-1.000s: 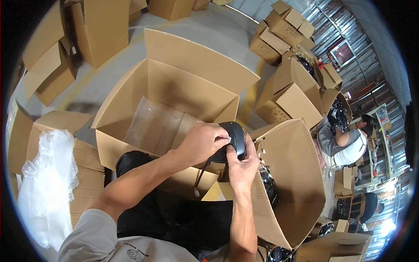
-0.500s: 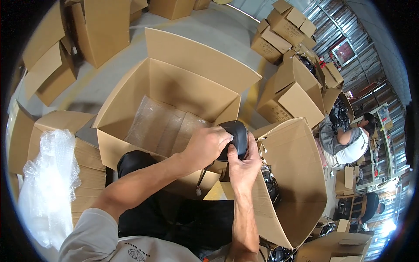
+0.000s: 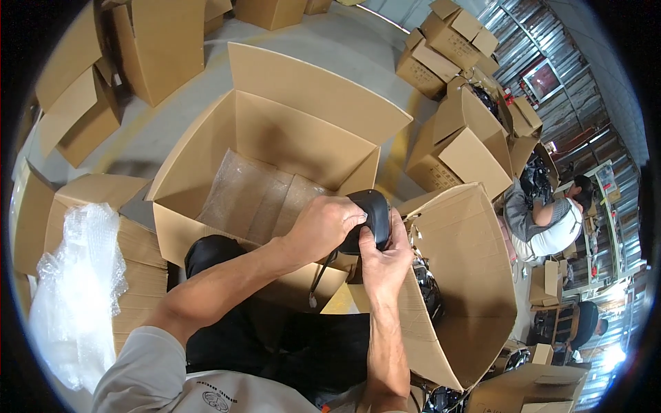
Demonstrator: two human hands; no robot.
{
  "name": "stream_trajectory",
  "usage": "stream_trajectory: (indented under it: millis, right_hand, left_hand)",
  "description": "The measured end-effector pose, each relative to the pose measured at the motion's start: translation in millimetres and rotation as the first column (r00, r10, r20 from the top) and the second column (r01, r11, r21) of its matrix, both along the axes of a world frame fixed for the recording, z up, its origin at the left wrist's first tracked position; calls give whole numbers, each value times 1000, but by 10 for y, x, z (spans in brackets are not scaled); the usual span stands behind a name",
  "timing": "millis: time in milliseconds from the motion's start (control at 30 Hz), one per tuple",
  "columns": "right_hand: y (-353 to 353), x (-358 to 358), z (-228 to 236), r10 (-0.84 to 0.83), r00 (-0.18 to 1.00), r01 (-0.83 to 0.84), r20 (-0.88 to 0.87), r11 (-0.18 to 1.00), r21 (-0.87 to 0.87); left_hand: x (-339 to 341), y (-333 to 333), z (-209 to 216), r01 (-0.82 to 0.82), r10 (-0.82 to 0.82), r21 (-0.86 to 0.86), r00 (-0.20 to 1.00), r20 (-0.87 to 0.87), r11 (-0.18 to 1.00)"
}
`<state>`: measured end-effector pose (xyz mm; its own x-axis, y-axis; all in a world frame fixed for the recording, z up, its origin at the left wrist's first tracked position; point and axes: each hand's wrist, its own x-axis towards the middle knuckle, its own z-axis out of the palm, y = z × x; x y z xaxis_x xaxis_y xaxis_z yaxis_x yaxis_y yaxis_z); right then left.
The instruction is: The person packs black electronic components with wires into a cardboard shipping box by hand, cushioning them with bubble wrap.
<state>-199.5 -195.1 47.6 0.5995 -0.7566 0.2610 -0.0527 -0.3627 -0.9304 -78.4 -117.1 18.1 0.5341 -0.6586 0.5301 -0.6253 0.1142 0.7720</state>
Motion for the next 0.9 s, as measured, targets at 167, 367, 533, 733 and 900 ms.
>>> stream_trajectory:
  millis: [167,367,533,733,900]
  right_hand:
    - [-52,-2,-66,-23,999,20,-43,998,-53]
    - [-33,9,-54,-28,997,26,-67,999,-39]
    - [-11,11,-20,-11,998,8,-65,999,-44]
    - [13,26,-3,-37,997,37,-74,999,-1]
    - [-36,26,-100,-49,996,46,-75,998,-39]
  left_hand:
    - [-34,-27,-4,-37,37,3,999,-2,999]
    - [-56,-23,23,-48,51,46,997,-52,998]
    - [-16,17,19,-7,11,43,997,-78,999]
    - [-46,1,7,-35,36,18,997,-65,999]
    - [-50,-41,-44,-56,60,106,997,-39,993]
